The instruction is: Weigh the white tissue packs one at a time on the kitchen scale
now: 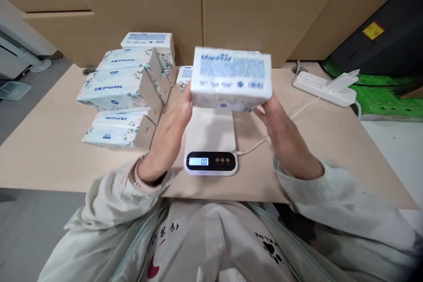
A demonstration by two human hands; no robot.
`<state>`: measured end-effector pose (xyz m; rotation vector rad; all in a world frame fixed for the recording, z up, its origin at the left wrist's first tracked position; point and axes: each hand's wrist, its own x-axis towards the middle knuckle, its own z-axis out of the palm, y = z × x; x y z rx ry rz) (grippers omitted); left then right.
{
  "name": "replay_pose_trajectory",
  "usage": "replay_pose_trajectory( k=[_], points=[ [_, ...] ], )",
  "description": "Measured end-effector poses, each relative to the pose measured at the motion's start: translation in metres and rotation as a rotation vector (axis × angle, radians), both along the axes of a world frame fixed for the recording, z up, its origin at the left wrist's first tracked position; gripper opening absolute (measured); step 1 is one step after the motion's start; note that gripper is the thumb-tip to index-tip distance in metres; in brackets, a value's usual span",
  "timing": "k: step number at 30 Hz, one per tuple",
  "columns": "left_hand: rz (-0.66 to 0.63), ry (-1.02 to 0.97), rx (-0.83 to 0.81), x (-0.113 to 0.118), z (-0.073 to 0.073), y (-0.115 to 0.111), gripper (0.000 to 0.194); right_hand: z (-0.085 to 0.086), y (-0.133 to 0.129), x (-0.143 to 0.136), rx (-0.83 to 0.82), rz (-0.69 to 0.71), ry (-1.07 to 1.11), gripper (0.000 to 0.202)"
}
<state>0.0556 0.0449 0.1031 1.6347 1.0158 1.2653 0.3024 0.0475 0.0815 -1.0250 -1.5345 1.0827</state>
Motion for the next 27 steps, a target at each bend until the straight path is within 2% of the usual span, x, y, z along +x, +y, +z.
replay_pose_trajectory(
  k=[2,4,8,10,14,16,19,22,27],
  points=[
    [-0.029,0.000,-0.083,-0.012,-0.017,-0.025,0.059,-0.018,-0.020,-0.007,-0.049,0.031,-0.007,0.071],
    [-0.037,-0.019,-0.139,-0.020,-0.030,-0.038,0.062,-0.035,-0.033,-0.011,-0.080,0.058,0.016,0.070],
    [0.015,-0.033,-0.203,-0.034,-0.055,-0.040,0.064,-0.062,-0.040,-0.013,-0.072,0.043,0.006,0.061],
    [0.049,-0.006,-0.196,-0.041,-0.068,-0.035,0.062,-0.074,-0.038,-0.012,0.003,-0.051,-0.025,0.057],
    [0.189,-0.072,-0.051,-0.053,-0.088,-0.023,0.057,-0.087,-0.032,-0.008,0.226,-0.375,-0.010,0.049],
    [0.237,-0.157,-0.017,-0.054,-0.092,-0.019,0.056,-0.086,-0.030,-0.008,0.270,-0.491,0.034,0.049],
    [0.259,-0.217,-0.037,-0.053,-0.090,-0.020,0.056,-0.083,-0.029,-0.010,0.227,-0.597,0.097,0.051],
    [0.257,-0.230,-0.073,-0.054,-0.087,-0.022,0.055,-0.082,-0.026,-0.012,0.204,-0.669,0.135,0.050],
    [0.270,-0.232,-0.094,-0.057,-0.087,-0.024,0.056,-0.088,-0.017,-0.008,0.307,-0.756,0.208,0.048]
  ],
)
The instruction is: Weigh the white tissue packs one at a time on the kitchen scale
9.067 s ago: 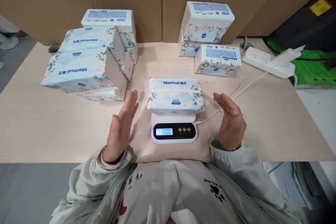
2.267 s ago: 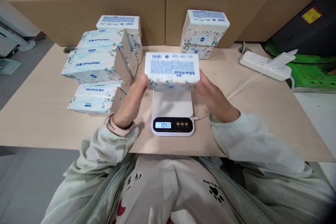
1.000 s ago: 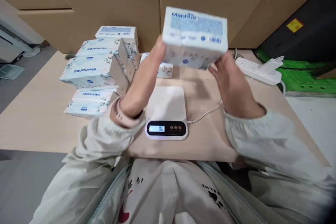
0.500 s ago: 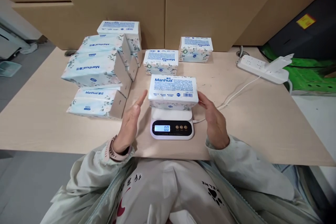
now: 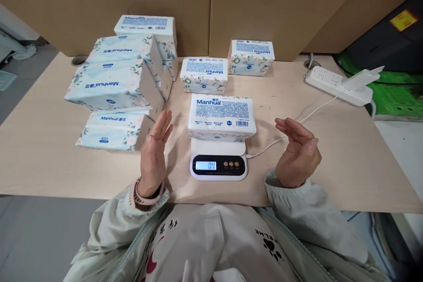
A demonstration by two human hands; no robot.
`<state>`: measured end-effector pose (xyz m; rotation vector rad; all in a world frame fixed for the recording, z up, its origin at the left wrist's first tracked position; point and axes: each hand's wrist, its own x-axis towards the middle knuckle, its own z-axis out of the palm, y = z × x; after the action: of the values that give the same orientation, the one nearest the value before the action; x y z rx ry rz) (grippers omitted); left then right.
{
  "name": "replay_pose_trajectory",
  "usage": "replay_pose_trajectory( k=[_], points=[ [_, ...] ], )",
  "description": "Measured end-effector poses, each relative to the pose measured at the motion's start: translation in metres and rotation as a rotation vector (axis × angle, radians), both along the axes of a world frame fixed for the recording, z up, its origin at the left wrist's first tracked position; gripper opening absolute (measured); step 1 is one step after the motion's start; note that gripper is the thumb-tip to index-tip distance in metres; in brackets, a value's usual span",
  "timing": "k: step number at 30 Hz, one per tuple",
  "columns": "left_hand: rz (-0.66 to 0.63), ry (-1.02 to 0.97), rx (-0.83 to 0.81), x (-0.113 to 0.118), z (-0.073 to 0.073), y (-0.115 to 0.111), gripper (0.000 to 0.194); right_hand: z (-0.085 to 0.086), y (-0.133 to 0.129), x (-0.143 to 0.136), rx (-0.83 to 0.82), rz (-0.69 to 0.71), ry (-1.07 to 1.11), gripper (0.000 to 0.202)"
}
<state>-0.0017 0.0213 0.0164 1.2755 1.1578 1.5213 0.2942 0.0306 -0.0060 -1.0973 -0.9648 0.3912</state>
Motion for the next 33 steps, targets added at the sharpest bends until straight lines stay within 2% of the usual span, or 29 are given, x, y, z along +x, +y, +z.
replay_pose_trajectory(
  k=[4,10,15,20,26,33],
  points=[
    [-0.004,-0.013,-0.001,0.000,0.001,0.000,0.056,0.000,0.005,0.003,0.013,-0.066,0.031,0.051],
    [0.011,-0.040,-0.028,0.000,0.003,-0.001,0.058,0.008,0.004,0.000,-0.057,-0.079,0.024,0.048],
    [0.006,-0.048,-0.065,0.000,0.005,-0.001,0.059,0.010,0.003,-0.001,-0.060,-0.077,0.035,0.048],
    [0.001,-0.058,-0.065,-0.001,0.006,-0.002,0.057,0.010,0.002,0.000,-0.061,-0.045,0.051,0.045],
    [0.004,-0.068,-0.051,-0.002,0.008,-0.002,0.055,0.009,0.001,0.002,-0.074,-0.056,0.038,0.052],
    [0.002,-0.096,-0.040,-0.001,0.007,-0.002,0.051,0.011,0.002,0.001,-0.102,-0.046,0.023,0.048]
  ],
)
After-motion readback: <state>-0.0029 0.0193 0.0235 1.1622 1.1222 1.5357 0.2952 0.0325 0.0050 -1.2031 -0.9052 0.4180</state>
